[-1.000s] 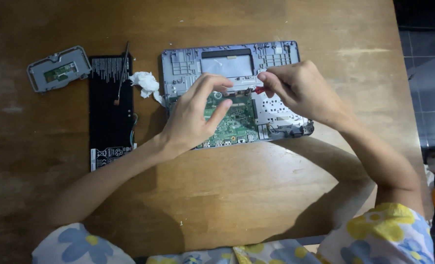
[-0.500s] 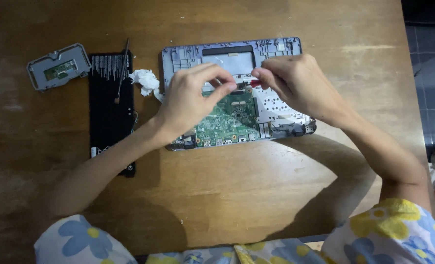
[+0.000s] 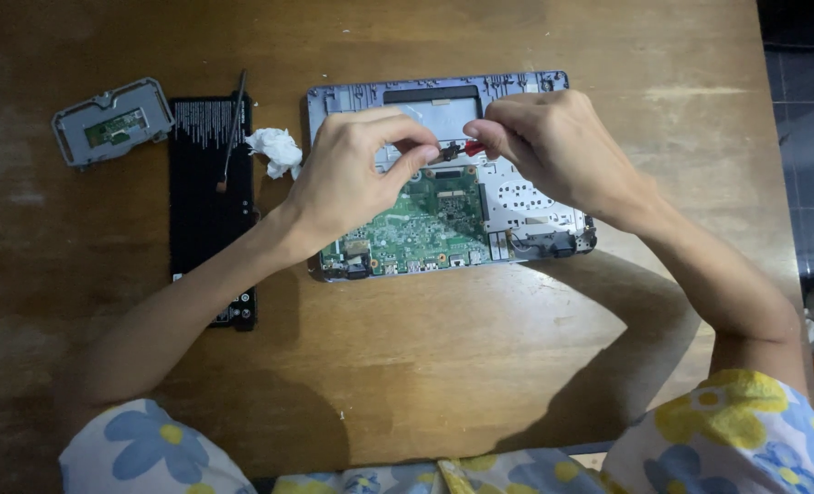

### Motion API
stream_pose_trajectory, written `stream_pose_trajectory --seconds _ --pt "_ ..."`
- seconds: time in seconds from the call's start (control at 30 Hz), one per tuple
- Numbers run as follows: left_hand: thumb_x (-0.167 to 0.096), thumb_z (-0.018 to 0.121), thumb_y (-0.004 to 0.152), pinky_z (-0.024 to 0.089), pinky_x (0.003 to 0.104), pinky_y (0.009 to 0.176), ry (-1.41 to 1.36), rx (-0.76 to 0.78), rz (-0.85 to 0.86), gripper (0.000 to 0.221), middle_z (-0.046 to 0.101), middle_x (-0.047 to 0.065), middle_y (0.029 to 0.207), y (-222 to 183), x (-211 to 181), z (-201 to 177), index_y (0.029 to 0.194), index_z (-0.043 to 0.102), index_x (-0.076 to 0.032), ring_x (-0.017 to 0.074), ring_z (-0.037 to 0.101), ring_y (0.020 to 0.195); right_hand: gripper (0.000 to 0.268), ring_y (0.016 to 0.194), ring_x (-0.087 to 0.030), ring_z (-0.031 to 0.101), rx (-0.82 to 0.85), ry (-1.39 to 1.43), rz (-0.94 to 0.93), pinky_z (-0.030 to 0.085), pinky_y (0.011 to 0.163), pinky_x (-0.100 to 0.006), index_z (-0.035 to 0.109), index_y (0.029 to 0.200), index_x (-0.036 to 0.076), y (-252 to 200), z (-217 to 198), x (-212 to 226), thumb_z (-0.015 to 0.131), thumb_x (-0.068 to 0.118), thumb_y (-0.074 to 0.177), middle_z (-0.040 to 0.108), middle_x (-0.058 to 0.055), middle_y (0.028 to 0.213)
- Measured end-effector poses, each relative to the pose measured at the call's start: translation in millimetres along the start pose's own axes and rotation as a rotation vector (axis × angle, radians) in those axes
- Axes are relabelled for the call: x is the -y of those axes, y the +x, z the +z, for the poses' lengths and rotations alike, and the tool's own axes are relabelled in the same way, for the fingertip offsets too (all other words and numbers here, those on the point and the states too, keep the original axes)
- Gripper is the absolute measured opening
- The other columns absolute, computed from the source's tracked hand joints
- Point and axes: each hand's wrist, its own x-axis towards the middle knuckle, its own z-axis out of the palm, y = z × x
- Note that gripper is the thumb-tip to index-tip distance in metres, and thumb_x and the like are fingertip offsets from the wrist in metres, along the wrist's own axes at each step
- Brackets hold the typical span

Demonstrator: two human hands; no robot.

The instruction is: Reassembling the internal components of a laptop, including the motherboard and hard drive assembly, using a manual screwdriver.

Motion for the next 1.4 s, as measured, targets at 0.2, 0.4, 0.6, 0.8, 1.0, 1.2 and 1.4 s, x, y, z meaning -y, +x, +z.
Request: stream_pose_trajectory --seconds 0.2,0.4,0.6,0.8,1.0,1.2,1.4 --pt "-0.005 0.072 0.096 0.056 0.036 0.074 0.027 0.020 -0.043 0.006 0.075 0.010 0.093 -9.2 8.6 7.0 0.100 0.074 0.000 0.0229 0.070 0.082 0.039 0.058 -0.020 0.058 0.022 -0.017 0.004 0.042 0.057 -0.034 0.058 0.078 0.004 -1.0 5.6 -0.8 0.054 0.019 0.114 0.063 -0.005 0.069" --pt "-0.011 0.059 0.102 0.062 0.034 0.091 0.088 0.198 -0.376 0.025 0.072 0.017 0.119 -15.4 14.8 -28.9 0.125 0.062 -0.002 0.0258 0.072 0.106 0.026 0.047 -0.015 0.045 0.128 0.130 0.167 0.035 0.043 -0.030 0.070 0.106 -0.002 0.6 10.1 2.0 0.054 0.018 0.110 0.057 -0.006 0.064" --pt "-0.022 0.078 0.090 0.045 0.065 0.090 0.882 0.294 -0.755 0.055 0.054 0.022 0.135 -65.2 145.6 -134.5 0.141 0.062 -0.012 0.0497 0.052 0.116 0.009 0.049 -0.015 0.040 0.315 0.200 0.362 0.031 0.043 -0.030 0.049 0.108 0.006 -7.9 26.8 -28.7 0.049 0.014 0.111 0.050 -0.006 0.065" --pt "-0.057 0.068 0.074 0.019 0.066 0.122 0.611 0.614 -1.126 0.115 0.003 0.012 0.171 -92.4 165.3 -206.6 0.163 0.011 -0.013 0.0345 0.008 0.156 0.017 0.078 -0.027 0.061 0.389 0.152 0.040 0.056 0.070 -0.041 0.057 0.111 -0.001 -2.9 51.2 -12.4 0.053 0.014 0.105 0.055 -0.014 0.104" --pt "-0.030 0.075 0.085 0.040 0.066 0.106 0.605 0.498 -1.029 0.095 0.024 0.021 0.162 -115.6 175.9 -229.7 0.163 0.025 -0.011 0.0468 0.044 0.134 0.017 0.098 -0.024 0.059 0.458 -0.018 -0.069 0.059 0.089 -0.041 0.066 0.111 0.004 4.6 65.7 -5.4 0.060 0.016 0.101 0.056 -0.010 0.106" --pt "-0.034 0.093 0.066 0.043 0.062 0.097 0.634 0.427 -0.930 0.089 0.045 0.025 0.139 -131.7 181.7 -236.1 0.143 0.056 -0.006 0.0411 0.042 0.129 0.023 0.090 -0.025 0.060 0.481 -0.175 -0.118 0.059 0.078 -0.040 0.068 0.104 0.008 10.3 71.8 -15.0 0.071 0.028 0.095 0.059 -0.008 0.104" --pt "-0.047 0.097 0.057 0.045 0.050 0.088 0.681 0.427 -0.837 0.092 0.059 0.020 0.127 -142.2 222.5 -244.7 0.127 0.061 0.000 0.0371 0.048 0.119 0.021 0.072 -0.025 0.061 0.410 -0.113 -0.272 0.056 0.068 -0.040 0.063 0.093 0.002 55.0 74.3 11.6 0.065 0.021 0.103 0.063 -0.009 0.088"
